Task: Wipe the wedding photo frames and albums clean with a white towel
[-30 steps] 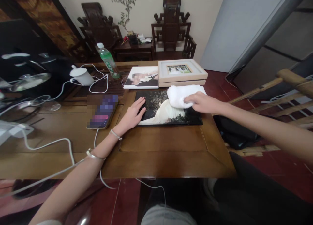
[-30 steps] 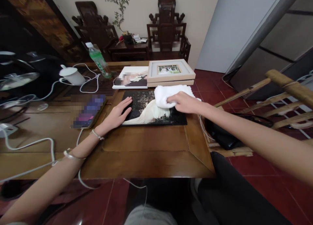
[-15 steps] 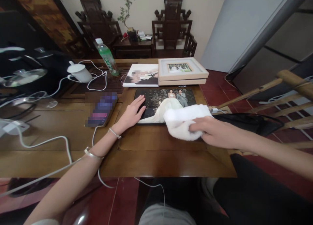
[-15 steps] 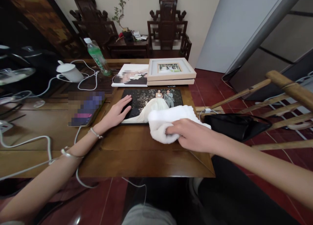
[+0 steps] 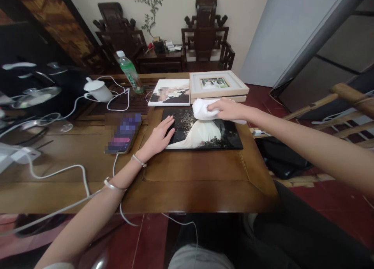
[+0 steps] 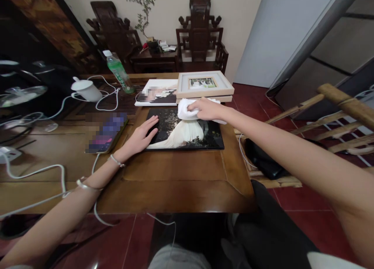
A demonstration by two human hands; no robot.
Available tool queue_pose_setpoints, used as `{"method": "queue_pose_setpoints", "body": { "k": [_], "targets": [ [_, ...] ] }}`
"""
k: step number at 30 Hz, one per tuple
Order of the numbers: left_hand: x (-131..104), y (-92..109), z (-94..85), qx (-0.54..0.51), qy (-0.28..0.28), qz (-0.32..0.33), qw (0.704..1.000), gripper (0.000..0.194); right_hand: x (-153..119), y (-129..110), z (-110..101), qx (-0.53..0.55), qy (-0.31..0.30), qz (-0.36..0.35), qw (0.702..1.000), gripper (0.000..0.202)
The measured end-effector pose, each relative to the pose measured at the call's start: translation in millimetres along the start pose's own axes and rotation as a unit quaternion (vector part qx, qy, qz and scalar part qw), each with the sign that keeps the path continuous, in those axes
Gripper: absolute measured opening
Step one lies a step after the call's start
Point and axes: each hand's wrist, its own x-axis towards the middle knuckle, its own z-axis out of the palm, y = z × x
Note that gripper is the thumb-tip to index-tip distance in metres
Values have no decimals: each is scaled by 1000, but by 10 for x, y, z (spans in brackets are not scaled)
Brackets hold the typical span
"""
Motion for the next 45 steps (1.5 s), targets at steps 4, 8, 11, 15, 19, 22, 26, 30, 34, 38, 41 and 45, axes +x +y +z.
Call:
{"method": "queue_pose_setpoints", "body": {
  "k": [4,8,11,15,19,22,26,30,34,38,41,45],
  "targets": [
    [-1,-5,0,-1,-1,-1,1000,52,125,18,-31,18,3,27,999,40],
    [-5,-13,2,-1,-2,-1,1000,53,71,-34,63,17,10,23,1000,40],
    [-5,-12,2,-3,0,0,1000,54,-114,-161,202,1,10,-7,1000,35],
    [0,-3,4,0,-1,1,1000,53,-517,-502,386,5,6,-40,999,36],
    [5,6,8,0,-1,-3,1000,52,-908,-929,502,17,-12,-29,999,46],
    [7,15,4,5,-2,-3,1000,53,-1047,-1123,530,31,-39,-29,998,48],
    [6,19,-1,6,-6,-1,1000,53,-970,-1093,500,56,-49,-21,997,44],
    [1,4,12,3,-3,-6,1000,54,-670,-845,419,73,-34,-35,996,40],
    [2,-11,26,1,0,-2,1000,53,-263,-581,260,67,-21,-55,996,36],
    [6,-21,28,4,1,4,1000,53,138,-365,82,35,-17,-47,998,35],
    [7,-30,31,3,3,4,1000,53,384,-246,14,26,-10,-27,999,38],
    [7,-31,27,1,3,6,1000,52,553,-224,29,4,-3,-24,1000,41]
  ]
}}
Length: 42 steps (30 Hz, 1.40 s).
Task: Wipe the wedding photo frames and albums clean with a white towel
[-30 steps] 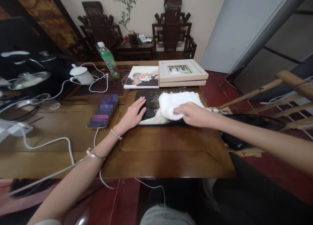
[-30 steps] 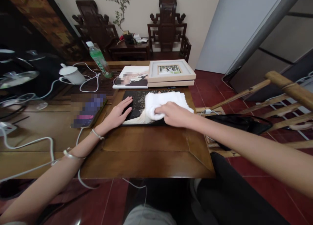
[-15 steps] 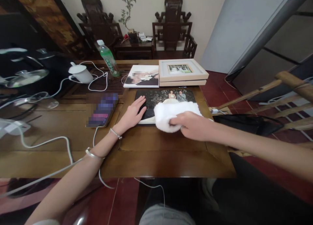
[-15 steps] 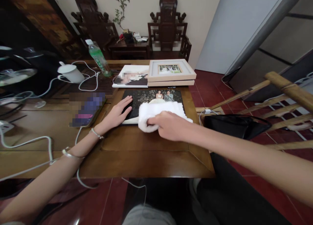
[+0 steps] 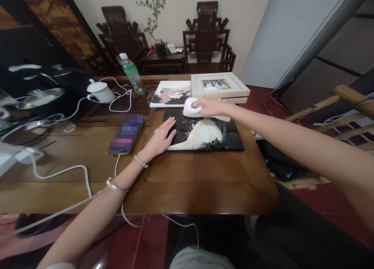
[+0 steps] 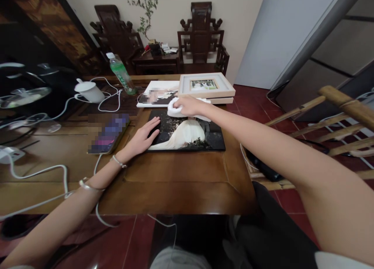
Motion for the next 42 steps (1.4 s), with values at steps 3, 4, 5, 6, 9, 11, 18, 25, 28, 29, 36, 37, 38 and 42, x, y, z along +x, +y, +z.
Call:
{"method": "queue_pose_setpoints", "body": {
  "k": [3,4,5,6,9,11,18,25,28,29,36,37,38,42],
  "targets": [
    [0,8,-6,-3,-3,-3,1000,52,-55,-103,82,-12,14,28,999,42],
    [0,9,-6,-4,-4,-4,1000,52,-112,-158,121,-15,17,40,999,43],
    [0,10,-5,-6,-5,-6,1000,52,-189,-220,165,-16,19,50,998,44],
    [0,10,-2,-6,-6,-8,1000,53,-282,-289,213,-14,18,55,998,45],
    [-2,9,8,-6,-7,-14,1000,54,-629,-523,358,-2,0,40,999,47],
    [-4,13,11,-5,-7,-15,1000,54,-878,-687,442,-5,-20,21,1000,48],
    [-6,47,1,-4,-7,-22,1000,53,-1308,-990,502,16,-51,-16,998,48],
    [1,28,15,-3,-7,-21,1000,53,-772,-591,322,16,-31,-18,999,37],
    [3,15,21,-5,-5,-14,1000,53,-433,-362,226,-12,-8,-20,1000,35],
    [2,13,21,-6,-4,-13,1000,52,-328,-293,194,-21,-5,-21,1000,34],
    [2,-2,18,-20,-3,-17,1000,51,-19,-129,181,-44,14,7,999,46],
    [3,-6,22,-19,-1,-18,1000,51,-56,-174,217,-48,16,14,999,47],
    [3,-9,26,-19,1,-19,1000,51,-112,-235,260,-51,19,18,998,48],
    [2,-3,40,-18,-2,-32,999,52,-477,-579,429,-51,12,21,998,49]
  ]
}}
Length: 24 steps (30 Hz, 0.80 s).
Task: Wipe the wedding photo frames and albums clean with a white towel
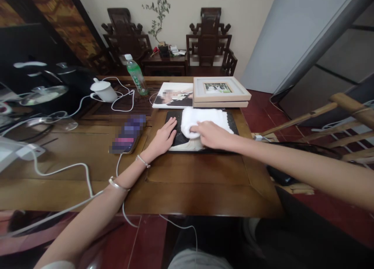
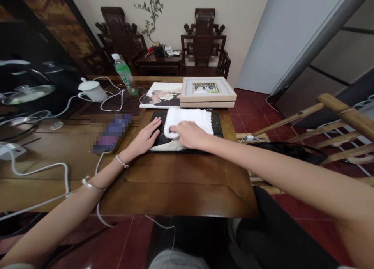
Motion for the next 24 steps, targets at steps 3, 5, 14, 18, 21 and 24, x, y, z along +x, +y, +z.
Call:
{"method": "queue_pose_setpoints", "body": {
  "k": [3,5,14,18,21,24],
  "targets": [
    [-6,23,0,4,-9,-13,1000,52,-344,-266,47,11,-30,-29,999,51],
    [-10,36,-3,6,-14,-16,1000,52,-544,-411,58,28,-48,-49,997,51],
    [-6,41,-18,11,-13,-11,1000,51,-537,-343,-26,76,-64,-37,994,43],
    [1,39,-28,17,-15,-8,1000,51,-143,-45,-107,68,-42,-31,996,41],
    [1,30,-28,11,-14,-8,1000,50,192,126,-178,41,-21,-32,998,37],
    [0,19,-25,9,-10,-3,1000,50,505,225,-253,16,-17,-38,999,33]
  ]
}}
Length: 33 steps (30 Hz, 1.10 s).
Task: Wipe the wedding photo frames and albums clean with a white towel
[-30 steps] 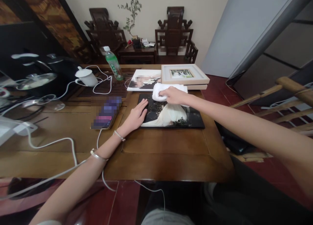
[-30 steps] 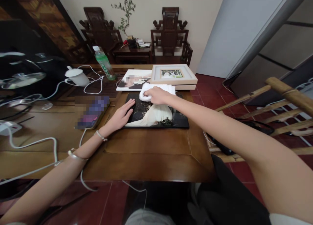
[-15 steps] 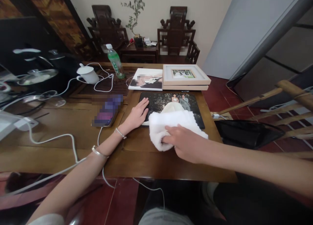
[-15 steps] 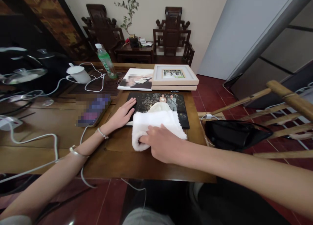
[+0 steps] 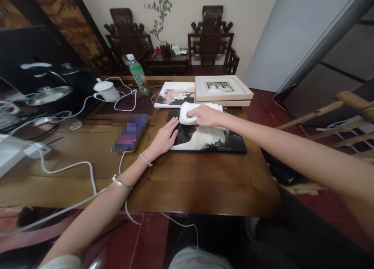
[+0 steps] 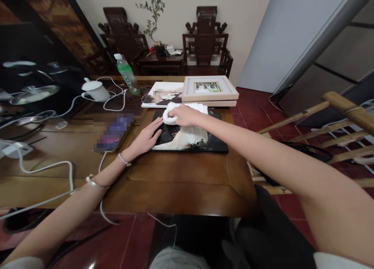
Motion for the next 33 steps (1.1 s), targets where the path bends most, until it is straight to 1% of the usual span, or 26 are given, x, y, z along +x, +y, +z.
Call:
{"method": "queue_pose_setpoints", "body": {
  "k": [2,4,7,10,14,17,20,23,25,27,30,33],
  "targets": [
    [0,-5,-1,4,1,3,1000,51,160,50,-44,-3,0,5,1000,34],
    [1,-7,-4,9,3,4,1000,51,258,76,-63,0,4,12,1000,36],
    [2,-11,-6,11,5,9,1000,50,251,50,-36,-5,9,24,1000,36],
    [0,-21,-1,6,2,13,1000,50,67,-64,44,-13,4,24,1000,39],
    [-3,-25,4,3,-5,9,1000,50,-317,-297,181,3,-3,-4,1000,42],
    [-3,-18,3,2,-4,7,1000,50,-615,-477,264,26,-26,-27,999,41],
    [-3,-10,1,3,0,7,1000,50,-869,-634,308,46,-39,-48,997,38],
    [-4,-4,-3,5,2,7,1000,50,-1022,-720,317,64,-52,-55,995,37],
    [-2,1,-7,7,4,8,1000,50,-1044,-712,309,81,-60,-47,994,39],
    [-1,6,-8,10,4,10,1000,50,-1004,-646,291,90,-56,-34,994,40],
    [-1,4,-1,13,3,6,1000,51,-853,-451,244,71,-47,-10,996,41],
    [-9,-11,16,9,-1,-6,1000,51,-646,-209,197,33,-23,12,999,43]
  ]
}}
